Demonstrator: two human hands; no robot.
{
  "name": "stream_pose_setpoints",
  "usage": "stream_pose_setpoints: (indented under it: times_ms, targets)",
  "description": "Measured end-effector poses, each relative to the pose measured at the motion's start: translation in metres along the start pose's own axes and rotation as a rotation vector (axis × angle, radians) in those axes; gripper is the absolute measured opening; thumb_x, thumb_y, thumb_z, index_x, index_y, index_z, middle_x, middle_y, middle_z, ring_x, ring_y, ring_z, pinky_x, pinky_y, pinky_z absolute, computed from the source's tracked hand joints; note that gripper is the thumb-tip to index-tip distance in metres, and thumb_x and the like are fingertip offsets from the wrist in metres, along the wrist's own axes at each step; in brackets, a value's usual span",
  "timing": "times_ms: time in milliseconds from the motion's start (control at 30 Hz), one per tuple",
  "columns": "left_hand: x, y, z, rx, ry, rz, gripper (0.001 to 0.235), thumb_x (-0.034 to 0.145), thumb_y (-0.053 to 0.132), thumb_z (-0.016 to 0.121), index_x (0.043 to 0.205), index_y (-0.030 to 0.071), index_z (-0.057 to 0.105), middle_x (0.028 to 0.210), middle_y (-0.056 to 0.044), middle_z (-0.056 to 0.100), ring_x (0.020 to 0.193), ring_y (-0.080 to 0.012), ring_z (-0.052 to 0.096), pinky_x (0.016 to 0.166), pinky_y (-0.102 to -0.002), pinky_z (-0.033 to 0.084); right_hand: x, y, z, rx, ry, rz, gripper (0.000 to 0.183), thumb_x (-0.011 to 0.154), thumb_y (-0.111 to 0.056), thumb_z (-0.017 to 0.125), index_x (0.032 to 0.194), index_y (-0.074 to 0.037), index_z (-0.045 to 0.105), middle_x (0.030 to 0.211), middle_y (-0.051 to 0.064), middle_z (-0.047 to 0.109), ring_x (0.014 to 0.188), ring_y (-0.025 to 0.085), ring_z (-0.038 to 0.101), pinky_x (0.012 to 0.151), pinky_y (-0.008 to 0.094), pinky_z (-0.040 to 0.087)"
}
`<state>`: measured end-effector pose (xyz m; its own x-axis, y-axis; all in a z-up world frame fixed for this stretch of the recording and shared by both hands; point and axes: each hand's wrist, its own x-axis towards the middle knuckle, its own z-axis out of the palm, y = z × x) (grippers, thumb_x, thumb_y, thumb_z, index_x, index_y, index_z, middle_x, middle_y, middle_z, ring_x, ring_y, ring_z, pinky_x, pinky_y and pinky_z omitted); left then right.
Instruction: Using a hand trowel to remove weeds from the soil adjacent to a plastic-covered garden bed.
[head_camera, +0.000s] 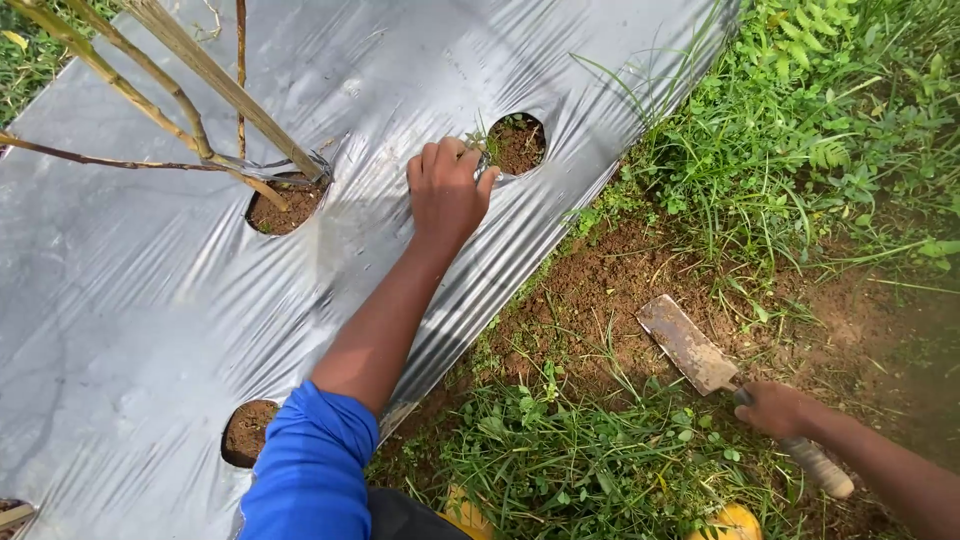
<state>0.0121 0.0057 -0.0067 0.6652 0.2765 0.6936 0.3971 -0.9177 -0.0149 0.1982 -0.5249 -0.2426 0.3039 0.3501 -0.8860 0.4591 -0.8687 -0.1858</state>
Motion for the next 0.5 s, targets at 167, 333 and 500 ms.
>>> stream_pose_setpoints:
  times_ms: [167, 333, 500]
  targets:
    - [0.009, -0.003, 0.011, -0.055, -0.057, -0.025, 0.014, 0.088, 0.029, 0.083, 0.09, 0.017, 0.078, 0.093, 0.001, 0.06, 0.088, -0.0246, 0.052, 0.081, -0.042, 0.039, -0.005, -0.002, 0.0, 0.041, -0.01, -0.016, 0.017, 0.104, -0.031, 0.052, 0.097, -0.019, 0.063, 0.089, -0.002, 0.069, 0.077, 0.011, 0.066, 0.08, 0.027, 0.064]
    - [0.012, 0.001, 0.007, -0.146, -0.1, -0.105, 0.009, 0.093, 0.027, 0.073, 0.089, 0.019, 0.074, 0.093, 0.005, 0.064, 0.088, -0.0229, 0.052, 0.084, -0.042, 0.036, 0.001, 0.003, 0.007, 0.07, -0.021, -0.059, 0.019, 0.104, -0.032, 0.051, 0.092, -0.019, 0.058, 0.082, -0.002, 0.062, 0.073, 0.009, 0.059, 0.075, 0.027, 0.062]
    - [0.008, 0.001, 0.011, -0.226, -0.21, -0.255, 0.017, 0.096, 0.03, 0.064, 0.09, 0.017, 0.072, 0.096, 0.003, 0.067, 0.092, -0.0226, 0.054, 0.087, -0.042, 0.033, 0.013, 0.01, 0.013, 0.034, -0.028, -0.076, 0.022, 0.104, -0.032, 0.051, 0.086, -0.021, 0.057, 0.08, -0.005, 0.062, 0.073, 0.008, 0.059, 0.078, 0.025, 0.06]
